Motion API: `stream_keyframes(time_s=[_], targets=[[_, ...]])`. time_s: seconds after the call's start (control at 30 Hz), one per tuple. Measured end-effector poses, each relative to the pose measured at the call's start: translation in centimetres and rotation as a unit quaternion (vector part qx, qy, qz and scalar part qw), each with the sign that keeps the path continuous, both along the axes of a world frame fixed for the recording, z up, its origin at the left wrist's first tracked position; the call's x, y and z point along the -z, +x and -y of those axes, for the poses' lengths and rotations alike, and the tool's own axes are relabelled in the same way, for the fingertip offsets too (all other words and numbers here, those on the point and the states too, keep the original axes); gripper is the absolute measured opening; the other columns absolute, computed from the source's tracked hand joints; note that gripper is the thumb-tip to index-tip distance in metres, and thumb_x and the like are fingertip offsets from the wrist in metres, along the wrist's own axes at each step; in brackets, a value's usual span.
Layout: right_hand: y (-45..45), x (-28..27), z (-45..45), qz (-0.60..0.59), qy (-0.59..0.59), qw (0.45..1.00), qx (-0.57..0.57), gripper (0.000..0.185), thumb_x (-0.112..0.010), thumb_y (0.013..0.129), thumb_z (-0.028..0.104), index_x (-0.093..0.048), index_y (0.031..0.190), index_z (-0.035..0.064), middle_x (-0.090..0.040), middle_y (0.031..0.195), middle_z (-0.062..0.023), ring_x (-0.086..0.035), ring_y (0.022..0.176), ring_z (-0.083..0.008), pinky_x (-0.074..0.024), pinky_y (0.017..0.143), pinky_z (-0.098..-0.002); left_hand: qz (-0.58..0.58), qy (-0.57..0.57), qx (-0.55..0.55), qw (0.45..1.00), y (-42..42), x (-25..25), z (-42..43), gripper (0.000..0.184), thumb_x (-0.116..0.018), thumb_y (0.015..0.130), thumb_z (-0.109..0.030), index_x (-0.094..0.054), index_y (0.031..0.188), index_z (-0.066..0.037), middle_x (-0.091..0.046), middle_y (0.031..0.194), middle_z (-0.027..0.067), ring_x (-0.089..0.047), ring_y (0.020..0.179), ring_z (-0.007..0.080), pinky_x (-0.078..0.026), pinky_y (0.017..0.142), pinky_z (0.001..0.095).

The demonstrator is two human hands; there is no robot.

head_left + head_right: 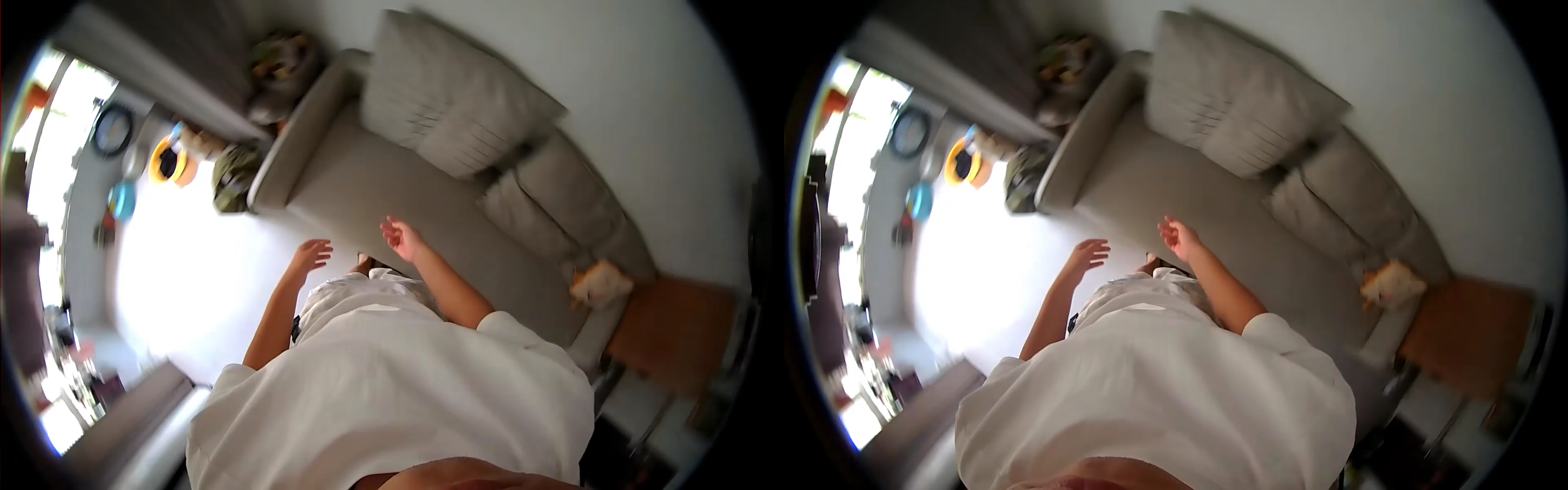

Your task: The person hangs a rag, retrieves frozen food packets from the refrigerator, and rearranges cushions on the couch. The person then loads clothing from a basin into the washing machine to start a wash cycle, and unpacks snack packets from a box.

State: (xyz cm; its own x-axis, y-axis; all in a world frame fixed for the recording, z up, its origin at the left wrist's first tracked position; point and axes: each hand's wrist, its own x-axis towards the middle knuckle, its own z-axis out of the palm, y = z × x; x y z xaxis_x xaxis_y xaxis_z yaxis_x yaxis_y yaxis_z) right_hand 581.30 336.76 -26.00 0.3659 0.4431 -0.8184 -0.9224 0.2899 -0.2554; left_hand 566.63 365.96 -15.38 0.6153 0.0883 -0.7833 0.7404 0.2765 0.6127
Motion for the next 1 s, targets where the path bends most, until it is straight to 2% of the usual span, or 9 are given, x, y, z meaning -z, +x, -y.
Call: stream_keyframes(time_s=[0.1, 0.23, 0.27, 0.43, 0.63, 0.77, 0.87, 1.0], targets=[[-5.7, -0.1, -7.1, -0.031, -0.007, 0.99, -0.141, 0.029, -0.06, 0.098, 0.019, -0.064, 0.127, 0.0183, -0.073, 0.114, -0.007, -0.066, 0.088, -0.016, -0.0529, 0.073, -0.0266, -0.059, 0.02, -0.077, 0.995, -8.7, -1.2, -1.9, 0.033, -0.057, 0.104, -0.032, -0.067, 0.127, -0.01, -0.073, 0.115, 0.0073, -0.068, 0.103, 0.0192, -0.056, 0.088, 0.0348], [-8.7, -3.2, -15.7, 0.012, 0.002, 0.947, -0.321, 0.03, -0.055, 0.1, 0.019, -0.062, 0.129, 0.0173, -0.073, 0.113, -0.0068, -0.065, 0.088, -0.0142, -0.0521, 0.076, -0.0258, -0.007, 0.002, -0.197, 0.98, -14.6, -3.3, -5.7, 0.035, -0.056, 0.104, -0.032, -0.066, 0.128, -0.009, -0.072, 0.116, 0.0076, -0.068, 0.104, 0.0191, -0.055, 0.089, 0.0344], [-9.4, -4.2, -18.0, 0.014, -0.001, 0.94, -0.34, 0.03, -0.055, 0.1, 0.019, -0.062, 0.129, 0.0173, -0.073, 0.113, -0.0068, -0.065, 0.088, -0.0142, -0.0521, 0.076, -0.0258, 0.032, 0.002, -0.219, 0.975, -16.2, -2.9, -7.1, 0.037, -0.056, 0.105, -0.034, -0.064, 0.13, -0.009, -0.071, 0.12, 0.0087, -0.068, 0.109, 0.0205, -0.054, 0.094, 0.0355], [-12.6, -6.1, -30.8, 0.104, -0.015, 0.893, -0.438, 0.031, -0.053, 0.099, 0.016, -0.062, 0.129, 0.0156, -0.073, 0.109, -0.0061, -0.066, 0.084, -0.0149, -0.0532, 0.073, -0.0259, 0.066, 0.017, -0.314, 0.947, -23.6, -0.3, -15.0, 0.037, -0.055, 0.105, -0.034, -0.064, 0.131, -0.009, -0.071, 0.121, 0.0092, -0.067, 0.109, 0.0206, -0.054, 0.093, 0.0349], [-18.3, -2.6, -45.5, 0.096, -0.073, 0.887, -0.446, 0.033, -0.055, 0.098, 0.017, -0.059, 0.13, 0.0173, -0.072, 0.111, -0.006, -0.067, 0.085, -0.0153, -0.0525, 0.071, -0.0262, 0.037, -0.012, -0.362, 0.931, -33.6, 2.1, -30.0, 0.031, -0.058, 0.103, -0.033, -0.068, 0.122, -0.012, -0.074, 0.113, 0.0062, -0.069, 0.099, 0.0175, -0.054, 0.086, 0.0339], [-23.2, -4.9, -56.6, 0.069, -0.061, 0.893, -0.441, 0.031, -0.056, 0.099, 0.015, -0.06, 0.13, 0.0153, -0.071, 0.112, -0.0073, -0.065, 0.089, -0.0164, -0.0533, 0.075, -0.0272, 0.023, 0.069, -0.415, 0.907, -39.0, -0.4, -41.3, 0.028, -0.054, 0.102, -0.027, -0.067, 0.119, -0.009, -0.074, 0.109, 0.0069, -0.069, 0.097, 0.018, -0.054, 0.084, 0.0345], [-23.6, -6.1, -63.8, 0.133, -0.002, 0.867, -0.481, 0.035, -0.058, 0.098, 0.016, -0.059, 0.133, 0.0142, -0.071, 0.114, -0.0077, -0.065, 0.089, -0.0165, -0.0534, 0.076, -0.0283, 0.063, 0.08, -0.493, 0.864, -40.0, -0.4, -48.6, 0.026, -0.052, 0.1, -0.023, -0.066, 0.117, -0.008, -0.073, 0.108, 0.0071, -0.068, 0.096, 0.0171, -0.054, 0.085, 0.0344], [-22.3, -5.2, -71.6, 0.121, -0.02, 0.884, -0.452, 0.036, -0.059, 0.098, 0.016, -0.057, 0.134, 0.0143, -0.071, 0.114, -0.0073, -0.066, 0.09, -0.0166, -0.0528, 0.076, -0.027, 0.053, 0.042, -0.461, 0.885, -37.8, 0.8, -57.2, 0.03, -0.052, 0.101, -0.026, -0.064, 0.122, -0.008, -0.073, 0.113, 0.0077, -0.068, 0.101, 0.0181, -0.053, 0.088, 0.0341]])
